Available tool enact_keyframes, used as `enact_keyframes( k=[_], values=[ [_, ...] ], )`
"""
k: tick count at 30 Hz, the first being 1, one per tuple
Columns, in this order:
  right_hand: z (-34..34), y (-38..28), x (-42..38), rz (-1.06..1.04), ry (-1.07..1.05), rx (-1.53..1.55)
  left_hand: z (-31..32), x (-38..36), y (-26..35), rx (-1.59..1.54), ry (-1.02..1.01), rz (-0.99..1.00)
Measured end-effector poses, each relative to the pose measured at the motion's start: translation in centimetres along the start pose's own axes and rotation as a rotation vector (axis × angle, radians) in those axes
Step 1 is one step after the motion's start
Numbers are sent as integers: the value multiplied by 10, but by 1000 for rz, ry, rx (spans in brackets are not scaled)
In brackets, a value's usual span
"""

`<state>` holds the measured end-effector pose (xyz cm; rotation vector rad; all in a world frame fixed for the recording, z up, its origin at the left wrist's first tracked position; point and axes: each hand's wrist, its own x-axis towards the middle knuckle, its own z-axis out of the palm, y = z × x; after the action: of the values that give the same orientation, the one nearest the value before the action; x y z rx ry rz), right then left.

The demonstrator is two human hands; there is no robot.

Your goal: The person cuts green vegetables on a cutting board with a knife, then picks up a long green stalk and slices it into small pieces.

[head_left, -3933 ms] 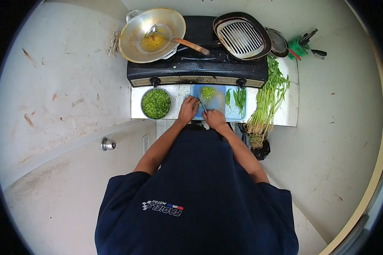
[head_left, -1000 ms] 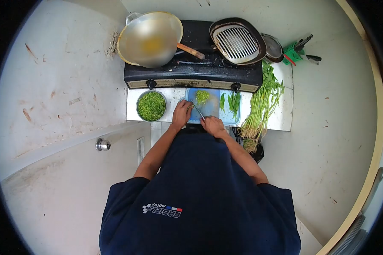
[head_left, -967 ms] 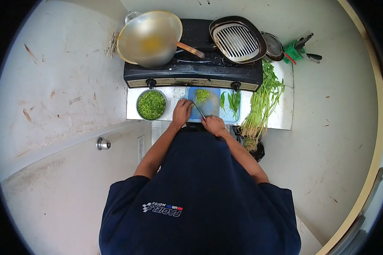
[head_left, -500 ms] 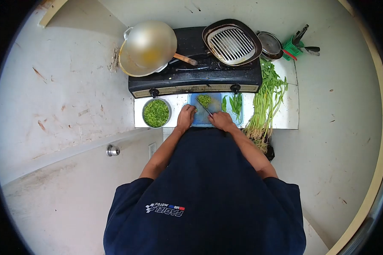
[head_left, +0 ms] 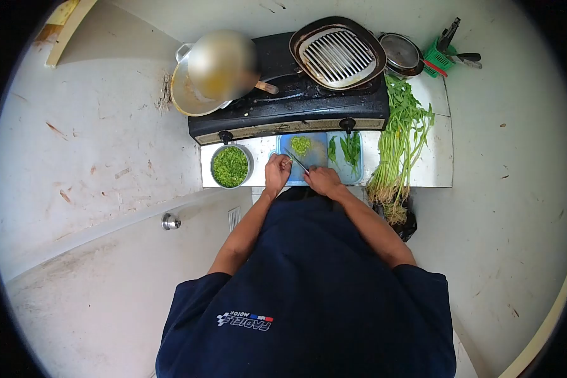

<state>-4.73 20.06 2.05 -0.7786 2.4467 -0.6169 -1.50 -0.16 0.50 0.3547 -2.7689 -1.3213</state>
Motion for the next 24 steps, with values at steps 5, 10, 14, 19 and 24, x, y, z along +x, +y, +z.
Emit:
enact_keyframes(
  k=[5, 10, 14, 19, 24],
  values=[
    [-2, -8, -3, -4, 28, -16, 8, -8, 5, -41, 74, 2],
    [16, 1, 1, -31, 37, -52, 11, -10, 9, -3, 92, -21],
    [18, 2, 4, -9, 31, -31, 12, -10, 6, -29, 104, 12],
    [13, -3, 13, -23, 26, -72, 14, -9, -2, -28, 105, 16],
    [19, -4, 21, -45, 36, -102, 9, -9, 1, -29, 74, 4]
  ],
)
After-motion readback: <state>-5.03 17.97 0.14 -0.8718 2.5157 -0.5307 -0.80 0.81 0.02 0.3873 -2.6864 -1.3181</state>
